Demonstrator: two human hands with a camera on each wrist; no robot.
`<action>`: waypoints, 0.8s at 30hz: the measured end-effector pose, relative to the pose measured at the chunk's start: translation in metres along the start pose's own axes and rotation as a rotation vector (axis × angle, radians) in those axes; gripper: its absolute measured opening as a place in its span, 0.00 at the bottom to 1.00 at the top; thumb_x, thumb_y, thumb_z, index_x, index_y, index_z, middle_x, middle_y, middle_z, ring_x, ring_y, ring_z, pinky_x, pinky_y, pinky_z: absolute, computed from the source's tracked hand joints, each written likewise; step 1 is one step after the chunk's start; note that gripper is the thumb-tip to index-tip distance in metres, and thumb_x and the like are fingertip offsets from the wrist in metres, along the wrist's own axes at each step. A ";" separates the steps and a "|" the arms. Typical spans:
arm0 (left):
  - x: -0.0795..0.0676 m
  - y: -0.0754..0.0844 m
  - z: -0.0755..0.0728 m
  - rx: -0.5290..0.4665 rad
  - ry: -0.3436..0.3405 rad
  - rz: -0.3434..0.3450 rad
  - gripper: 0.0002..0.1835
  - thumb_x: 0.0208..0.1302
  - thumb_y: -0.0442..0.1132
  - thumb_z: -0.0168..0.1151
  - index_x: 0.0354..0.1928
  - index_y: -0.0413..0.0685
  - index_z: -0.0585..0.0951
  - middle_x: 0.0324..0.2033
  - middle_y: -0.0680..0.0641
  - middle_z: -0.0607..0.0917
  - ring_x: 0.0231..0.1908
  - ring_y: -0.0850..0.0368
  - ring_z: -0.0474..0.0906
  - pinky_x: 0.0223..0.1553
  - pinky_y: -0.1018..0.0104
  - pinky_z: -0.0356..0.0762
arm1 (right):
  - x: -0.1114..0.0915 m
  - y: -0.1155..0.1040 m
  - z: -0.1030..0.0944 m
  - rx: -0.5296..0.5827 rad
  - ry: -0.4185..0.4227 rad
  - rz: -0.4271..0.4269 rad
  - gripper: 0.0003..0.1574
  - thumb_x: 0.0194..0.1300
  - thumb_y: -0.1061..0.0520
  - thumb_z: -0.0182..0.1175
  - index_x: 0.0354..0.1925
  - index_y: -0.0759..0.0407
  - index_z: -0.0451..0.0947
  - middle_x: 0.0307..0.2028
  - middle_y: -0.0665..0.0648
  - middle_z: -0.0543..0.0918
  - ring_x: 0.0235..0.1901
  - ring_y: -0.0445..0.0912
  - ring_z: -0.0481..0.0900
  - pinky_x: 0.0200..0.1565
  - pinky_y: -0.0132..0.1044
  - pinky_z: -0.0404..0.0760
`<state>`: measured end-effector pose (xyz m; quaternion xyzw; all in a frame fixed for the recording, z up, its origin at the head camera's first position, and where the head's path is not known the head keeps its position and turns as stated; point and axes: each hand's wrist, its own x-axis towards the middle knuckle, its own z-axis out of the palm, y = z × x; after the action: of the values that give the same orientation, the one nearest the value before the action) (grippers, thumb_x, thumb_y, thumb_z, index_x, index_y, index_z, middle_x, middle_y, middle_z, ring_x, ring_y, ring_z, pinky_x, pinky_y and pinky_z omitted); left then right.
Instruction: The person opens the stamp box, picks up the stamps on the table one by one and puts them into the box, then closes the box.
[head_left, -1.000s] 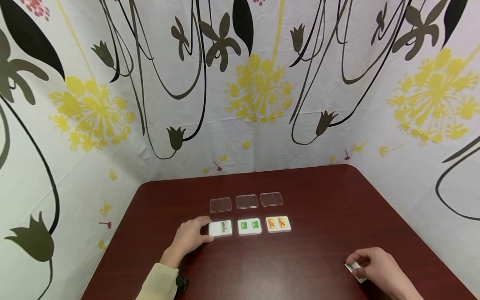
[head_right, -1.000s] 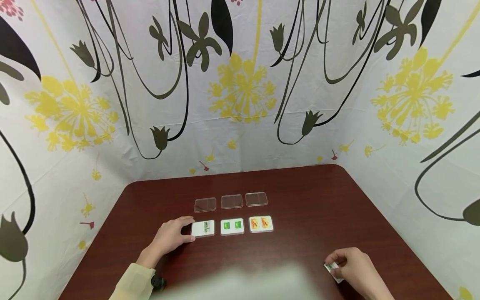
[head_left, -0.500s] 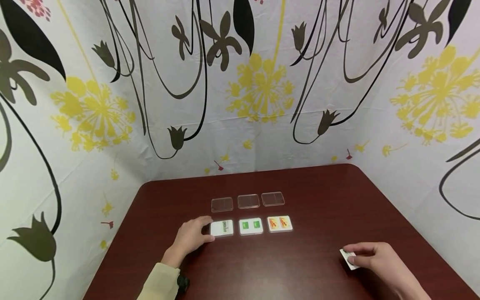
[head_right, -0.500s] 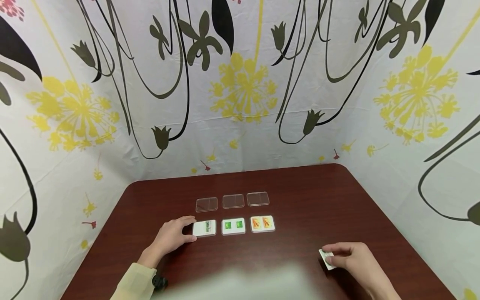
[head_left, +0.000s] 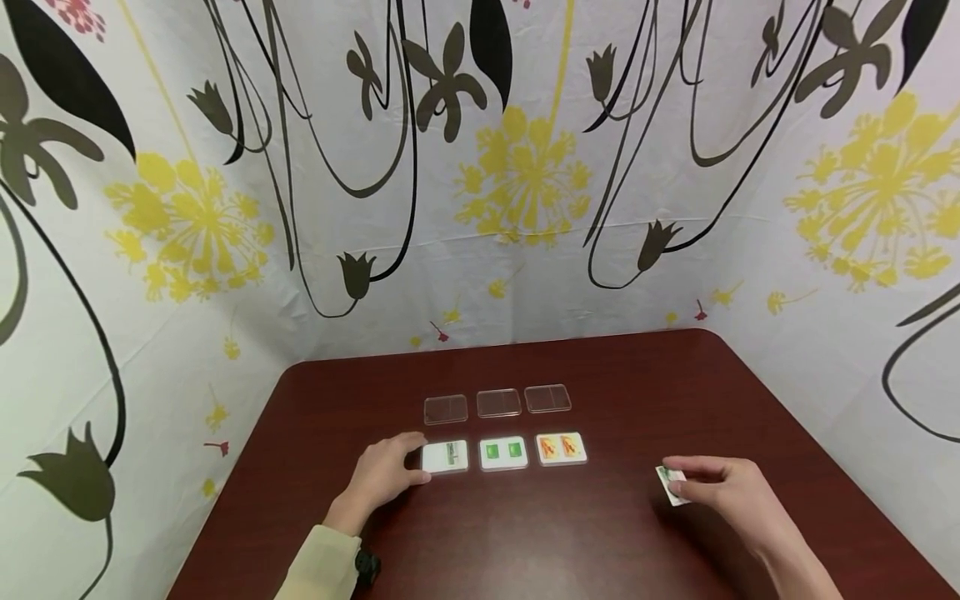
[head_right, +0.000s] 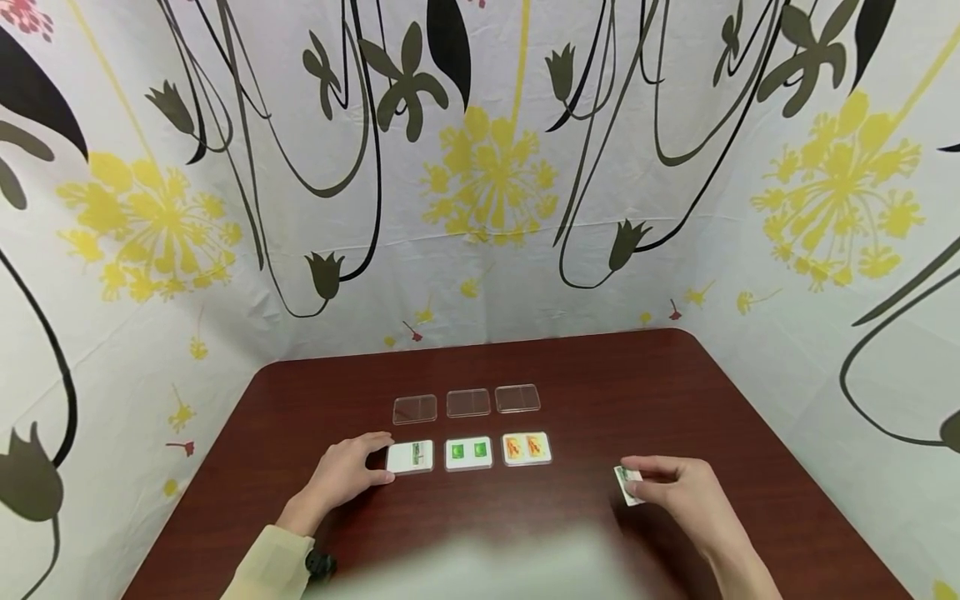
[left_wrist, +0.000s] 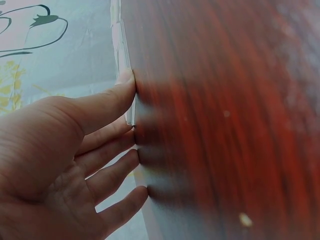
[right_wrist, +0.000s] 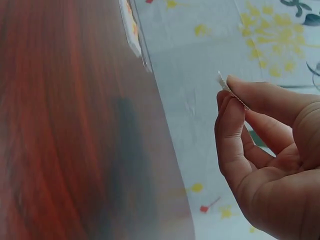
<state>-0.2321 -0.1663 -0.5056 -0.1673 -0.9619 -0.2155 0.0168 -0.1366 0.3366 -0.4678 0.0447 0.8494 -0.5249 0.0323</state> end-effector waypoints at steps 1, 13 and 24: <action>0.000 0.000 0.000 0.001 -0.002 -0.002 0.31 0.57 0.48 0.77 0.62 0.49 0.82 0.62 0.46 0.80 0.60 0.44 0.77 0.57 0.42 0.74 | 0.002 -0.002 0.002 0.009 -0.009 -0.004 0.30 0.59 0.50 0.74 0.59 0.58 0.83 0.50 0.57 0.86 0.45 0.44 0.82 0.44 0.37 0.80; 0.001 0.000 0.000 0.005 -0.009 0.003 0.31 0.57 0.49 0.77 0.63 0.49 0.81 0.63 0.46 0.79 0.61 0.43 0.76 0.58 0.42 0.74 | 0.027 -0.029 0.031 -0.028 -0.187 -0.244 0.25 0.62 0.60 0.71 0.58 0.59 0.83 0.55 0.61 0.82 0.42 0.48 0.84 0.39 0.40 0.85; 0.002 -0.001 0.000 0.004 -0.010 -0.010 0.32 0.57 0.49 0.77 0.63 0.49 0.81 0.62 0.46 0.79 0.61 0.44 0.76 0.58 0.42 0.73 | 0.048 -0.064 0.072 -0.009 -0.217 -0.349 0.25 0.58 0.63 0.74 0.55 0.56 0.85 0.45 0.56 0.84 0.34 0.51 0.84 0.34 0.39 0.84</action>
<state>-0.2339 -0.1663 -0.5057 -0.1638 -0.9633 -0.2126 0.0114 -0.1909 0.2459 -0.4475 -0.1603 0.8381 -0.5204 0.0323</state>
